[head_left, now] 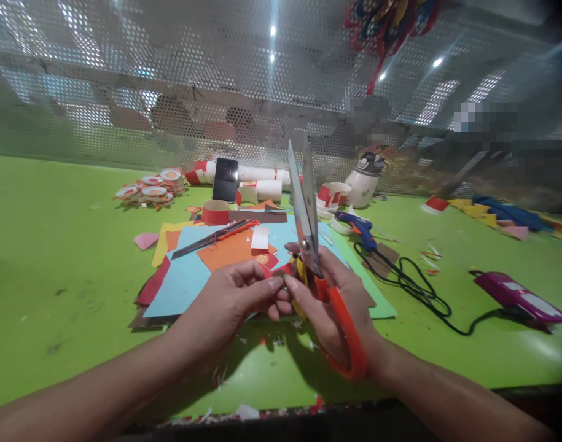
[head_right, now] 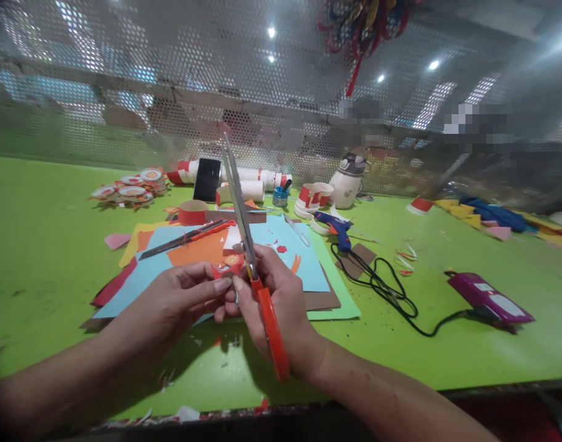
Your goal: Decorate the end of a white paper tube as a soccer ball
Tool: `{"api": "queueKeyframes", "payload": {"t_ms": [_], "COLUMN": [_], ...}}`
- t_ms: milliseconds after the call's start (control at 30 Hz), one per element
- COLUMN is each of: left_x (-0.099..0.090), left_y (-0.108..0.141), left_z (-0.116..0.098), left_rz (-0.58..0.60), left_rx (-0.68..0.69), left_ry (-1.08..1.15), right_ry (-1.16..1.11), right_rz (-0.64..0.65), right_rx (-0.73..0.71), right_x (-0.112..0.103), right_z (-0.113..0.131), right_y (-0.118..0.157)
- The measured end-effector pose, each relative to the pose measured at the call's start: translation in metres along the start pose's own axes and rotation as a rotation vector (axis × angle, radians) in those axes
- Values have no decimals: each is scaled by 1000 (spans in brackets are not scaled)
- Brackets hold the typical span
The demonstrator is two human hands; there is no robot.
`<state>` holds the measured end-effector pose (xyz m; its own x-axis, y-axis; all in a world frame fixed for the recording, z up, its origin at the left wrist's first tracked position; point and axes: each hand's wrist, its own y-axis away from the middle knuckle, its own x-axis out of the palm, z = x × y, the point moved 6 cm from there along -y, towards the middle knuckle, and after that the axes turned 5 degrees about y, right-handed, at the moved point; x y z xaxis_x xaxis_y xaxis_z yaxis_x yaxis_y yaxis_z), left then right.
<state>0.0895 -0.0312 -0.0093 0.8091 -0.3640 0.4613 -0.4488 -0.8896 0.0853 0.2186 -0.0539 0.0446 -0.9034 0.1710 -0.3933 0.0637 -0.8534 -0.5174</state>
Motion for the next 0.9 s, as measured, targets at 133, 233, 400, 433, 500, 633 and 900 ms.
{"api": "queueKeyframes", "payload": {"t_ms": [133, 233, 400, 433, 500, 633, 900], "left_x": [-1, -1, 0, 0, 0, -3, -15], "left_y": [-1, -1, 2, 2, 3, 1, -2], "left_z": [0, -1, -4, -5, -8, -16, -29], "left_rz": [-7, -7, -14, -15, -17, -45, -102], "left_rx": [13, 11, -10, -15, -18, -5, 52], "left_ry": [-16, -5, 13, 19, 30, 59, 107], "right_ry": [-24, -37, -22, -36, -69, -117, -143], "right_rz": [3, 15, 33, 40, 55, 110, 373], "right_rx": [10, 37, 70, 75, 80, 141, 325], "right_x": [2, 4, 6, 6, 5, 0, 1], "right_z": [-1, -5, -7, -7, -6, -9, -23], "right_y": [2, 6, 7, 6, 3, -2, -7]}}
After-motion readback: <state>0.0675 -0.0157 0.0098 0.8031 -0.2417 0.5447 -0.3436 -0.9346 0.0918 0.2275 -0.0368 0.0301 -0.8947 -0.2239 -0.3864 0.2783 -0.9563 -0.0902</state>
